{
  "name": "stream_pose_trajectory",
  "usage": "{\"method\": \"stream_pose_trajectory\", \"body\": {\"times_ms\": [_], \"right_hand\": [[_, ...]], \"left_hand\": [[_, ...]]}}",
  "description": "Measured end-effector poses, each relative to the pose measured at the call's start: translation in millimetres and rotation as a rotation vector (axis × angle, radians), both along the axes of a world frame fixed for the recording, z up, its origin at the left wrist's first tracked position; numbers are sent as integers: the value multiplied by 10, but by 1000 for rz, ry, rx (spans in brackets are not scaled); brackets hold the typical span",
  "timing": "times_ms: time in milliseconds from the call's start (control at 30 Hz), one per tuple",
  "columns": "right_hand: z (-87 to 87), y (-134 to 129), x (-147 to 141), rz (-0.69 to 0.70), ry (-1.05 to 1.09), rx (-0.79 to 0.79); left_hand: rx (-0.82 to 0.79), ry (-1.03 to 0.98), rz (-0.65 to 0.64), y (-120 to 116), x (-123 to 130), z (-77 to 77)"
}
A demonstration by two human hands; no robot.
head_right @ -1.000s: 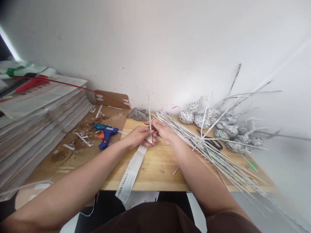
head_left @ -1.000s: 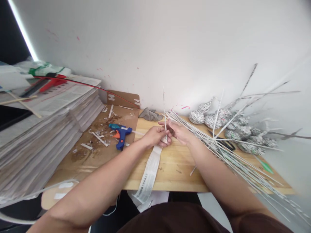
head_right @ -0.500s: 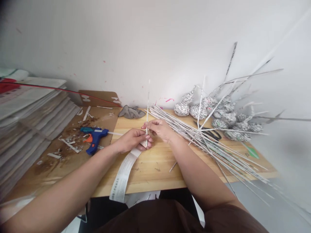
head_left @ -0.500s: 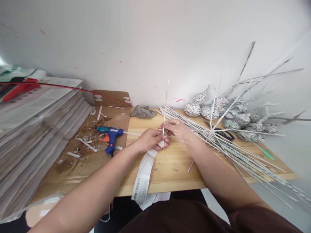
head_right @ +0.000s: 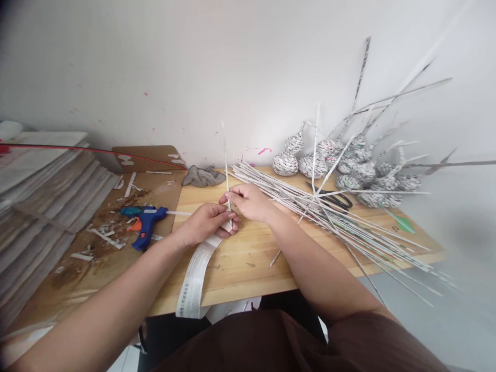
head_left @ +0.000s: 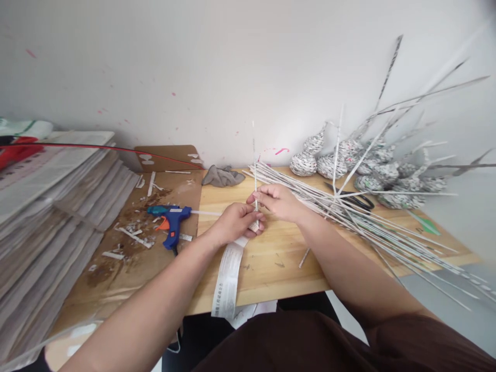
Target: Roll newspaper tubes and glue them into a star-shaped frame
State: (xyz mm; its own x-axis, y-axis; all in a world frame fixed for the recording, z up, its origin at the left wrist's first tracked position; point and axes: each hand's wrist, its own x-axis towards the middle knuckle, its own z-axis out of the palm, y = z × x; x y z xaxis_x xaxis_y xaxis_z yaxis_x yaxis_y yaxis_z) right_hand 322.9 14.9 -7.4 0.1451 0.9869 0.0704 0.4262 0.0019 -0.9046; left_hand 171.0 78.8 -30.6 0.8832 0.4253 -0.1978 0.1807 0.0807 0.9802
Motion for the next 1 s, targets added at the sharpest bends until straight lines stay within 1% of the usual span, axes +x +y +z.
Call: {"method": "stream_pose_trajectory", "body": {"times_ms": [100,233,300,433,533,567,600,700,733,767,867,900,933,1000], "right_hand": [[5,2,-8,-31,28,2],[5,27,76,78,230,-60],[9,37,95,83,271,-68],[20,48,35,-50,269,-14],[25,49,3,-145,321,18],[26,47,8,-156,340,25],[26,45,20,-138,356,18],[21,38,65,28,370,-67],[19,37,74,59,366,-87],[17,38,76,53,361,-88],[19,40,64,-93,361,-8],[22,39,62,-114,362,6],[25,38,63,-98,361,2],[27,35,73,17,346,-51]], "left_hand": [[-6,-12,19,5,-2,11],[-14,-11,5,-2,-2,27],[-10,3,6,-15,0,28],[-1,15,11,-30,-2,27],[22,3,-2,-25,-7,28],[26,-2,-10,-23,-8,28],[29,-6,-13,-20,-9,29],[22,5,-9,-14,-9,28],[21,6,-8,-12,-8,25],[21,4,-13,-10,-8,21],[22,-19,-40,-4,-8,4],[20,-28,-45,-2,-9,-1],[20,-33,-48,1,-9,-5],[25,-36,-45,5,-9,-3]]}}
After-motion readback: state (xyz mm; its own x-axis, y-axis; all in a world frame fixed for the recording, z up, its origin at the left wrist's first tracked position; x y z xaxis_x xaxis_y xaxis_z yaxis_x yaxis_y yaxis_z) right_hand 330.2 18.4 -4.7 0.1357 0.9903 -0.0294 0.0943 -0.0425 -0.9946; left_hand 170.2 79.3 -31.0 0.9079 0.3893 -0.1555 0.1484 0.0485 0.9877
